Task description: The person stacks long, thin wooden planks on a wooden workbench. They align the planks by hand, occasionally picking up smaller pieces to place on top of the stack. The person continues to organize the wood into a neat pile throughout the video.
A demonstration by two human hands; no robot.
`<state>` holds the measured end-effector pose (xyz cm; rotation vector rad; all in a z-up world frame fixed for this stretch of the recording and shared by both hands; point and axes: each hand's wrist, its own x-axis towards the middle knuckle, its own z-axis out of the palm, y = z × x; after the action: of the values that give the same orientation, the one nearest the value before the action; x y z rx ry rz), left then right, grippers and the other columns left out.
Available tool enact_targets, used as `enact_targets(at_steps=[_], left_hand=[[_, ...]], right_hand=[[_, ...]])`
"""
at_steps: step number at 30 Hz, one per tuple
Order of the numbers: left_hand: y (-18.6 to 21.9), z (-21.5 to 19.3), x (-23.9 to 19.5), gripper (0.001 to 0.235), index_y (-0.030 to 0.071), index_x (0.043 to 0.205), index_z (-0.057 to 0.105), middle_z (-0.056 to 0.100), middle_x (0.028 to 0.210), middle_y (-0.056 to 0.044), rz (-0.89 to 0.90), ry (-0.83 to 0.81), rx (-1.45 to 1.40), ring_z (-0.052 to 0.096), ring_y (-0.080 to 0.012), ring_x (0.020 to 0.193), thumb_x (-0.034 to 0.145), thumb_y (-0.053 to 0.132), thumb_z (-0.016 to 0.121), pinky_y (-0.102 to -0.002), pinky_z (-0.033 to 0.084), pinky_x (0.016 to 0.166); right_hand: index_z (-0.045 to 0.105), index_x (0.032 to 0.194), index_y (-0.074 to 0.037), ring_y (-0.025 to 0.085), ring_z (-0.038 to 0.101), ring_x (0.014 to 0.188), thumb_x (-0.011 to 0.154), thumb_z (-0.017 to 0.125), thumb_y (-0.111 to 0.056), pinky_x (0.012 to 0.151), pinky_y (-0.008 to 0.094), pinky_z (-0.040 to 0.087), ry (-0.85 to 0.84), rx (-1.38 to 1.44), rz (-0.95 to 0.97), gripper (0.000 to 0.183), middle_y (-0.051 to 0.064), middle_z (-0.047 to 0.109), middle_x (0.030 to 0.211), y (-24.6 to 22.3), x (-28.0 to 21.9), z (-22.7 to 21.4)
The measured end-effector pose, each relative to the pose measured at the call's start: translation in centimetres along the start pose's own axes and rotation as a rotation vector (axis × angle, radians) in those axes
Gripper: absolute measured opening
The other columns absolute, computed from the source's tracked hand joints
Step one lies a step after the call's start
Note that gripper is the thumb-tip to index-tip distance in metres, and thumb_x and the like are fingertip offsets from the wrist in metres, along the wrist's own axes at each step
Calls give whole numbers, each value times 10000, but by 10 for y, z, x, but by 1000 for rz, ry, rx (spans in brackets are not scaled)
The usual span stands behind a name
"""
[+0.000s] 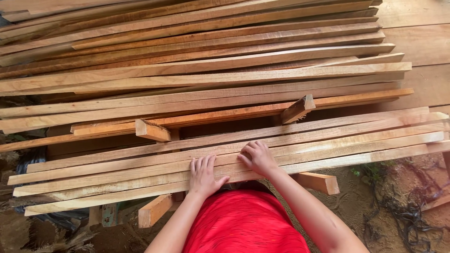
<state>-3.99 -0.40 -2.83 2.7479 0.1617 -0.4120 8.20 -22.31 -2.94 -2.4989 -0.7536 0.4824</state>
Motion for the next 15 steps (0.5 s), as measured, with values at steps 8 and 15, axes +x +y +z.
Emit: enact_targets(at_steps=[8,15], left_hand=[[-5,13,-14,1298,45,1524,311,406,1473,-134,132,111,189,328,-313,1405,608,896,662,-577,103,1213],[-6,20,-13,1271,49,1546,301,430,1469,-143,140,145,259,362,-321,1391,661,903,621,-582,140,1213]], right_hand=[[653,1250,-50,292,524,1244,896,601,-582,1087,509,333,271,-311,-86,641,103,637,1273,-2,6,21],[722,1135,-90,313,635,1124,875,554,-732,1013,449,446,-69,-269,66,714,124,714,1127,-2,33,4]])
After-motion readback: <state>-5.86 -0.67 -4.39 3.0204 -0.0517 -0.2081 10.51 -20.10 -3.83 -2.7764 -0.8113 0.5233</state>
